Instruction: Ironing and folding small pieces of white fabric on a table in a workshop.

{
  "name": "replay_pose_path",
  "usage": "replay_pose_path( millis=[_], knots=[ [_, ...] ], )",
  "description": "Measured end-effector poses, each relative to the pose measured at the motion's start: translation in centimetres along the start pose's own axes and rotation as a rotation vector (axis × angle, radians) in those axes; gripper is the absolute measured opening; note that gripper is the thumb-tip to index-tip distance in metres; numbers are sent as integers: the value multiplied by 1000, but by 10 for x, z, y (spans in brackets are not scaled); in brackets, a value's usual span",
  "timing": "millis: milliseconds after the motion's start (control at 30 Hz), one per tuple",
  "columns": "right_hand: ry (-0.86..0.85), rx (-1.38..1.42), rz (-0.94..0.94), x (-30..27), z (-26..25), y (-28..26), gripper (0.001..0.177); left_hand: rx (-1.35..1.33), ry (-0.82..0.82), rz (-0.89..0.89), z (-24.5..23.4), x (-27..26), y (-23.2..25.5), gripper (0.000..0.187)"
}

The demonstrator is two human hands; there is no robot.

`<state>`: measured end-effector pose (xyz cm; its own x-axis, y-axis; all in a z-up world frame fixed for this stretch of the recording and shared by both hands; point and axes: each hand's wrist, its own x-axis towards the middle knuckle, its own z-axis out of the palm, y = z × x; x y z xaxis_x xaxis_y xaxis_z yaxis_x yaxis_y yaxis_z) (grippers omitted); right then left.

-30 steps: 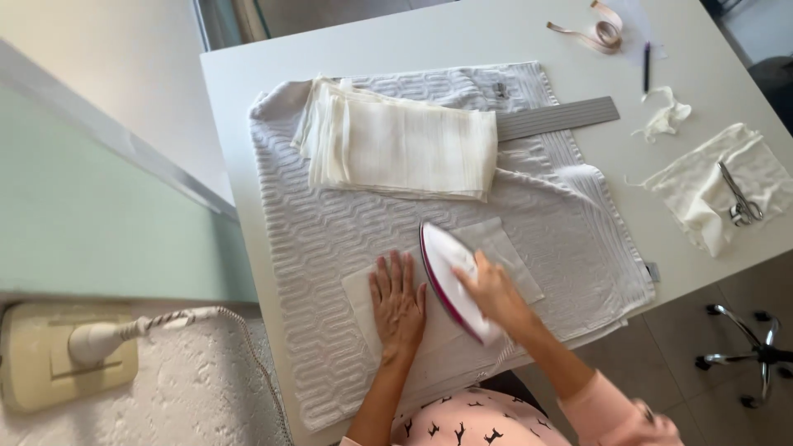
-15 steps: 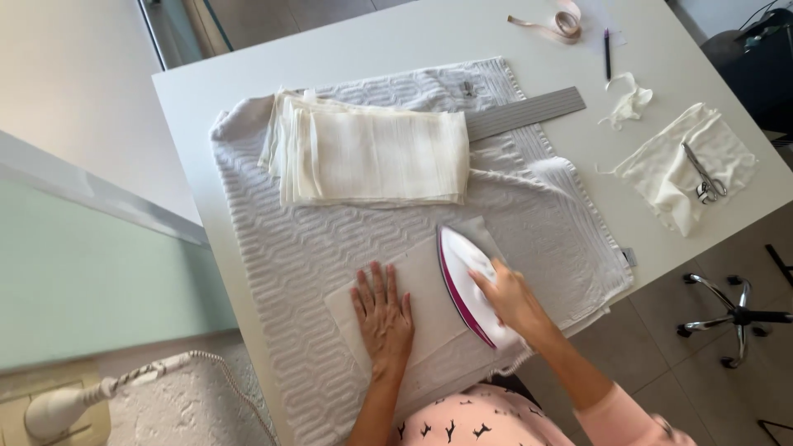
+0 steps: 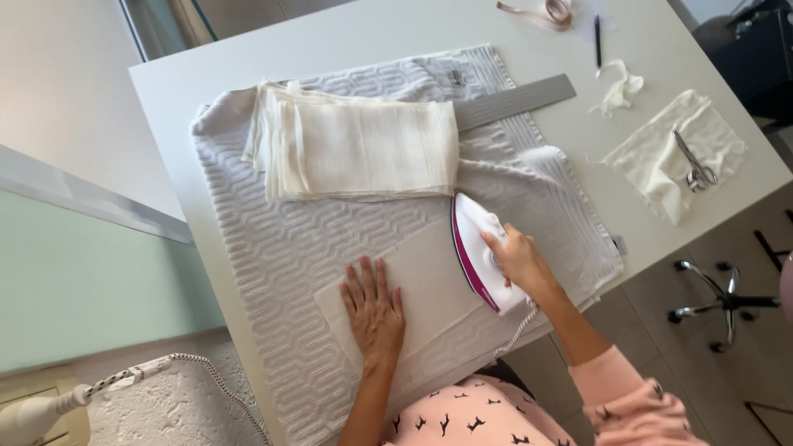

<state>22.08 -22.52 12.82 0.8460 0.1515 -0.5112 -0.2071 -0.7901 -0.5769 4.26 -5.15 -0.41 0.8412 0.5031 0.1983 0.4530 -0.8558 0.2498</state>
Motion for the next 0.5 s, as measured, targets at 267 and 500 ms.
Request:
replay_pose_path(
  millis=[267,500],
  knots=[
    [-130,35,-3,14,-1,10,53,-479,49,-38,-18,6,-10,57],
    [-276,-6,-112,-38,66,-29,45,-878,305,-414,-107,-26,-74,68]
  ],
)
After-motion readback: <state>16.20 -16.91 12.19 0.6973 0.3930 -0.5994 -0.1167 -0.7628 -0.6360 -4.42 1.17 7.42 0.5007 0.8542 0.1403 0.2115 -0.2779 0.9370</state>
